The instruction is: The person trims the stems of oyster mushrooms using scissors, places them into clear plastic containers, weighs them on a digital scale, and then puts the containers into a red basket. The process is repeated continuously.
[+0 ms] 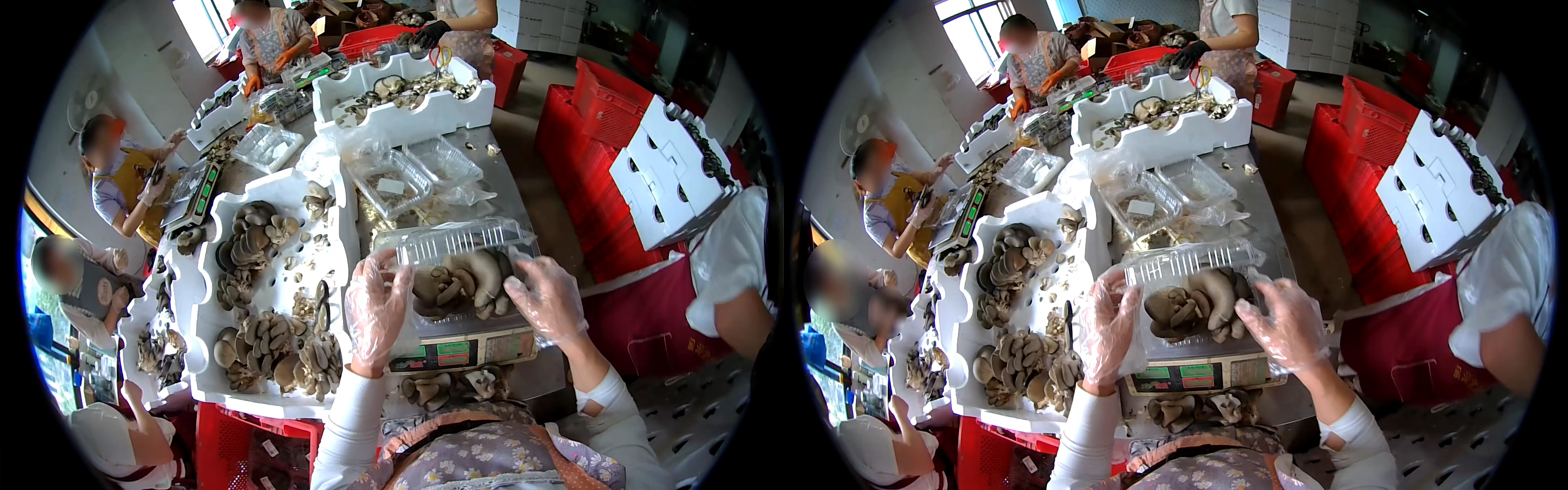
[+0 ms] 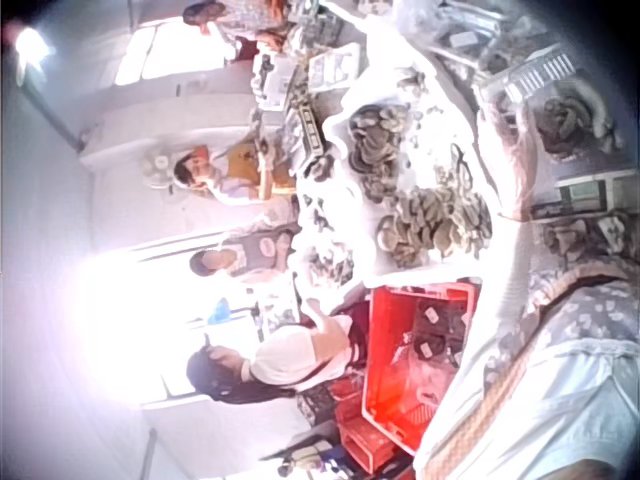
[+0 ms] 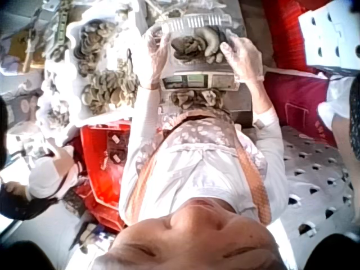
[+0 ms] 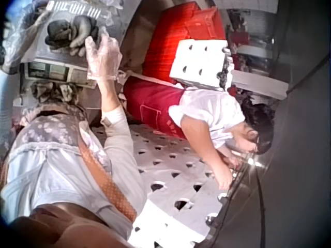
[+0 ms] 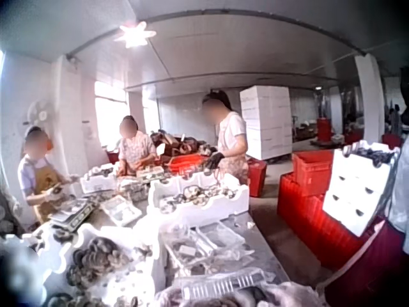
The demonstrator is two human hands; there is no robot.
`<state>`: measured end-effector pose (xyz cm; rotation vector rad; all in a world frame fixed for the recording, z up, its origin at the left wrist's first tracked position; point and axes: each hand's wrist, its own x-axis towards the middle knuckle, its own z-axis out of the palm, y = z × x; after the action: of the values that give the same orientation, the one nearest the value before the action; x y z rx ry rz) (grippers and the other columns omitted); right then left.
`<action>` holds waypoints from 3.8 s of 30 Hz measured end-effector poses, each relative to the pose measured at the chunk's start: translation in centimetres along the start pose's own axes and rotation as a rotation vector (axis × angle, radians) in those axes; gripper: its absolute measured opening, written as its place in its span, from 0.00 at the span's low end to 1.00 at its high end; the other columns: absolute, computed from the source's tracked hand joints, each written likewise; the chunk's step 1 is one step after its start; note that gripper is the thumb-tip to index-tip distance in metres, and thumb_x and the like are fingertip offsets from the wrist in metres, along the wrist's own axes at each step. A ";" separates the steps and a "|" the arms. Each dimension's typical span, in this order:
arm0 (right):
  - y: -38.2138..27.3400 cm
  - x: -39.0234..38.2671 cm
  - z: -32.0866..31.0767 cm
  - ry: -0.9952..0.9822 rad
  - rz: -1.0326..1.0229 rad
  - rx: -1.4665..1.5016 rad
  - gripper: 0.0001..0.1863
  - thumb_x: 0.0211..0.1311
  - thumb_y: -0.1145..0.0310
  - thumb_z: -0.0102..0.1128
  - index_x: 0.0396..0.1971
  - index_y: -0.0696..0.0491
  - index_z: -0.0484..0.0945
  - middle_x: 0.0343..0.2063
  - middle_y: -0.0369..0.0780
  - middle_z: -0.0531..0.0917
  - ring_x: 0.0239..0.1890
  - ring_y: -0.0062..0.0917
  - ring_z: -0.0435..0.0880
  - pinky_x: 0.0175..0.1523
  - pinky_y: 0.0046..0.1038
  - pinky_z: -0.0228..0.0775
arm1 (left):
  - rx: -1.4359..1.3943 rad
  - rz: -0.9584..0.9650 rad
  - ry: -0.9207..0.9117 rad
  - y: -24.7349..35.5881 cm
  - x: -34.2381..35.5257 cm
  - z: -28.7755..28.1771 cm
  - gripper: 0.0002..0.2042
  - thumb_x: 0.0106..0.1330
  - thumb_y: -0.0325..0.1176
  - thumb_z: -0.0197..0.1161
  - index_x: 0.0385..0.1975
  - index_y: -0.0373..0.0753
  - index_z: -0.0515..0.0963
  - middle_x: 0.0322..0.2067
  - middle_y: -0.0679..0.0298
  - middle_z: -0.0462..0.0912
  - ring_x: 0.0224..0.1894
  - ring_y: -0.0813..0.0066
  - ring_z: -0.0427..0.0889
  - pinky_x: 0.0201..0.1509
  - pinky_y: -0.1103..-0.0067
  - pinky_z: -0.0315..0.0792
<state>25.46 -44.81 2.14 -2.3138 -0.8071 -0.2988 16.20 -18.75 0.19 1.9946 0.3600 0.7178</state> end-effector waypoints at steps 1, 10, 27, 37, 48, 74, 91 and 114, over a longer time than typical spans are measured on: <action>-0.3 0.8 0.6 0.050 -0.045 -0.047 0.27 0.62 0.48 0.66 0.45 0.60 0.82 0.35 0.49 0.83 0.36 0.44 0.84 0.41 0.42 0.75 | -0.086 -0.051 -0.009 0.2 0.3 0.3 0.16 0.69 0.30 0.66 0.54 0.33 0.75 0.42 0.53 0.84 0.33 0.71 0.85 0.39 0.75 0.79; -4.5 3.3 2.2 -0.183 0.103 0.041 0.38 0.54 0.48 0.75 0.57 0.59 0.75 0.45 0.55 0.84 0.46 0.49 0.85 0.50 0.43 0.76 | -0.354 -0.138 -0.057 0.6 -2.2 1.2 0.38 0.66 0.32 0.70 0.70 0.28 0.56 0.51 0.44 0.82 0.55 0.62 0.81 0.60 0.70 0.74; -3.3 3.4 5.4 -0.073 0.196 0.105 0.35 0.54 0.65 0.73 0.61 0.59 0.71 0.51 0.57 0.82 0.54 0.50 0.82 0.58 0.40 0.75 | 0.312 0.419 -0.330 0.9 -2.5 0.5 0.36 0.46 0.23 0.74 0.61 0.44 0.71 0.58 0.57 0.74 0.64 0.49 0.71 0.71 0.48 0.59; -5.8 3.1 5.7 0.009 -0.213 -0.145 0.43 0.47 0.75 0.73 0.67 0.52 0.66 0.47 0.46 0.78 0.52 0.46 0.77 0.55 0.42 0.74 | 0.280 0.499 -0.249 0.8 -2.9 0.9 0.30 0.45 0.18 0.69 0.52 0.45 0.76 0.54 0.58 0.77 0.59 0.51 0.76 0.68 0.47 0.63; -4.9 1.2 5.3 -0.027 -0.161 -0.050 0.40 0.50 0.70 0.72 0.65 0.55 0.66 0.58 0.49 0.76 0.61 0.48 0.74 0.65 0.44 0.68 | 0.180 0.410 -0.219 -0.5 -2.2 1.2 0.32 0.45 0.17 0.68 0.56 0.41 0.76 0.57 0.49 0.74 0.62 0.38 0.71 0.68 0.54 0.67; -2.8 2.3 6.1 0.012 -0.061 0.011 0.22 0.66 0.62 0.62 0.54 0.60 0.77 0.53 0.58 0.77 0.51 0.54 0.79 0.55 0.49 0.72 | 0.104 0.371 -0.363 1.0 -0.9 1.6 0.33 0.46 0.18 0.60 0.60 0.37 0.71 0.64 0.45 0.69 0.72 0.37 0.62 0.75 0.57 0.59; -0.7 5.0 7.7 0.014 -0.348 0.187 0.22 0.73 0.66 0.53 0.63 0.57 0.74 0.59 0.53 0.78 0.59 0.52 0.78 0.66 0.44 0.68 | 0.355 0.397 -0.284 -1.0 -0.4 3.2 0.27 0.71 0.42 0.59 0.66 0.33 0.69 0.67 0.39 0.66 0.69 0.35 0.64 0.70 0.46 0.58; 5.6 4.3 3.8 -0.135 0.197 0.868 0.21 0.72 0.65 0.57 0.57 0.63 0.78 0.52 0.46 0.85 0.55 0.30 0.83 0.62 0.31 0.72 | -0.740 -0.400 -0.187 -3.0 2.6 0.2 0.27 0.76 0.51 0.51 0.65 0.38 0.72 0.60 0.53 0.77 0.64 0.60 0.73 0.70 0.67 0.62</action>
<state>32.25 -43.62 -1.87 -1.5730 -0.5958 0.2615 18.49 -16.01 -1.63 1.2222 0.3081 0.3298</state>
